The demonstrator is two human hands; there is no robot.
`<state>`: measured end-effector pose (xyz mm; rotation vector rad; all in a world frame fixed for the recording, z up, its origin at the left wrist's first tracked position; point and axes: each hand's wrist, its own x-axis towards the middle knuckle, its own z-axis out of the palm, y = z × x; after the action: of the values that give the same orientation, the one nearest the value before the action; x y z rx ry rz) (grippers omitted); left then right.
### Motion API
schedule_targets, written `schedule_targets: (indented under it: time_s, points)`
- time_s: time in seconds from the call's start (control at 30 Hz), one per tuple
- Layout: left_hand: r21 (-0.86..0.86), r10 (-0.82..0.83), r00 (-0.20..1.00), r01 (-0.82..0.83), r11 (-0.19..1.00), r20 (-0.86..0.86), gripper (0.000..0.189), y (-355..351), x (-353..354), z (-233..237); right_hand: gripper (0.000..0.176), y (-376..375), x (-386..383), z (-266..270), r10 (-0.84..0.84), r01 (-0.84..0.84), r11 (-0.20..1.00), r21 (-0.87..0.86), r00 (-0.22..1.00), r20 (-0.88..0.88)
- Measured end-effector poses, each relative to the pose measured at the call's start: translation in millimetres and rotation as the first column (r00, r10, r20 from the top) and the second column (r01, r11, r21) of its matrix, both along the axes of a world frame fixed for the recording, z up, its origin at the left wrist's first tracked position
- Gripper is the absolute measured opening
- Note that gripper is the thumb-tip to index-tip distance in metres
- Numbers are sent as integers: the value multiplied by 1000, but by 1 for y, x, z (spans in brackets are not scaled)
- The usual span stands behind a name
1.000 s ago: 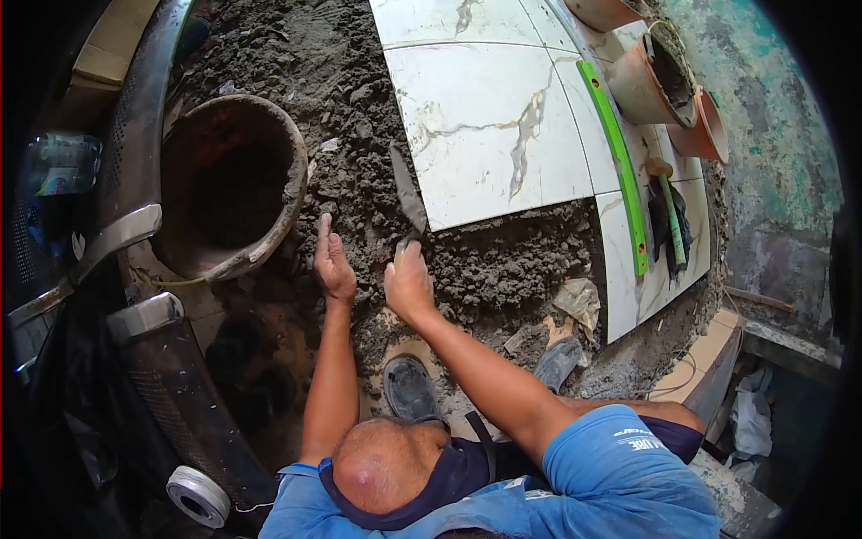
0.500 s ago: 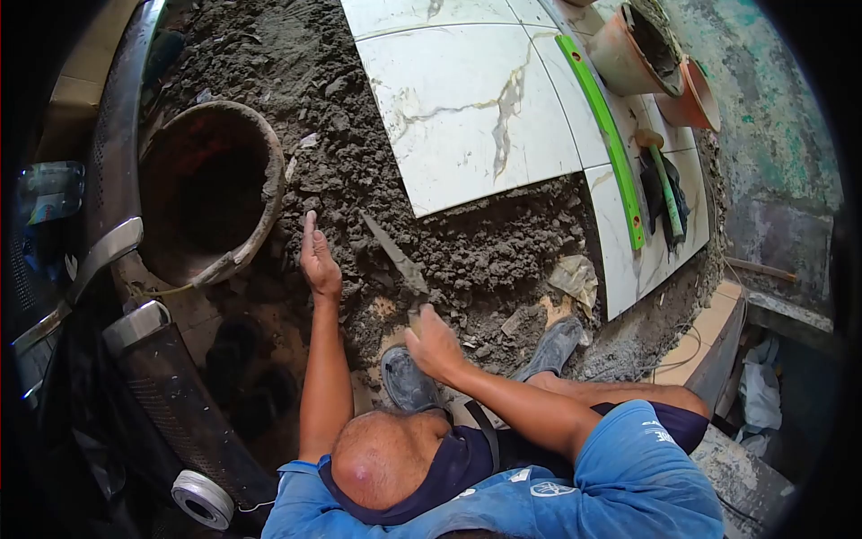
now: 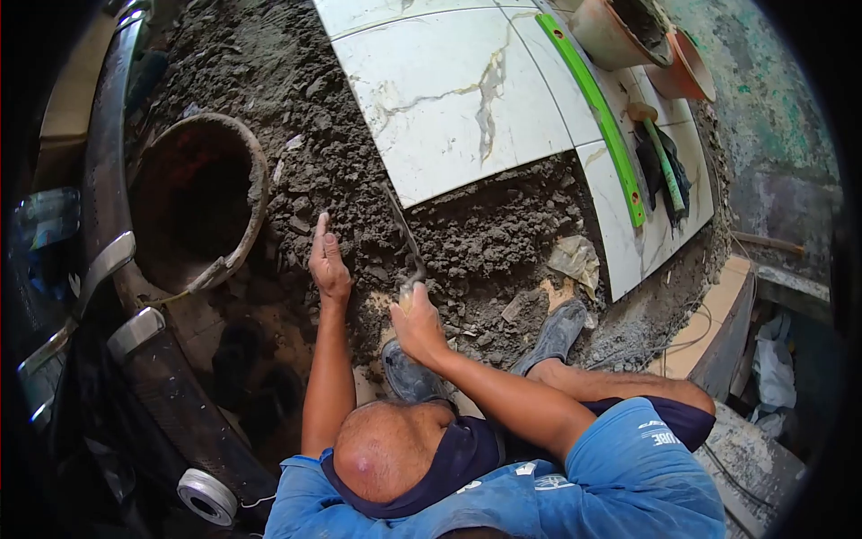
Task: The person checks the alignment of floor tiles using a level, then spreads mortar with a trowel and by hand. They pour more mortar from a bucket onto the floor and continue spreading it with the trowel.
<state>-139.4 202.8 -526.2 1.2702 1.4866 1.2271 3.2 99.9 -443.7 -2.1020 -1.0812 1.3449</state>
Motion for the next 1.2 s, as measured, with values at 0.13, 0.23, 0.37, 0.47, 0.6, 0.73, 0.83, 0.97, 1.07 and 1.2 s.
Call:
schedule_targets:
  time_s: [0.13,0.23,0.37,0.47,0.6,0.73,0.83,0.97,1.07,1.2]
  points:
    - [12,-31,1000,31,999,-4,51,-3,1,-1,39,-40,51,9,59,-55,995,-87,997,42]
    - [0,-46,999,46,999,17,50,-10,7,3,40,-59,102,6,197,-188,974,-128,979,57]
    - [-22,-60,996,62,998,73,52,-24,9,-6,28,-68,150,-5,-223,185,962,-199,957,-187]
    - [-27,-91,995,92,995,30,52,-27,13,-2,22,-70,167,2,-355,299,920,-253,910,-216]
    - [-35,-145,989,145,989,6,49,-20,41,13,19,-43,156,37,-595,536,803,-258,726,-344]
    - [31,-251,956,258,966,-155,49,-4,60,14,16,17,144,42,-709,769,608,-195,416,-569]
    - [9,-271,958,273,962,-97,49,4,68,19,20,75,125,34,-707,885,440,-155,234,-667]
    - [12,-256,964,257,966,-66,48,7,60,23,21,135,105,28,-716,941,305,-146,125,-687]
    - [16,-240,969,241,970,-64,47,4,48,24,20,158,102,16,-734,948,267,-175,83,-674]
    - [-37,-209,977,208,977,-39,47,-1,40,20,22,172,112,8,-775,945,241,-221,50,-630]
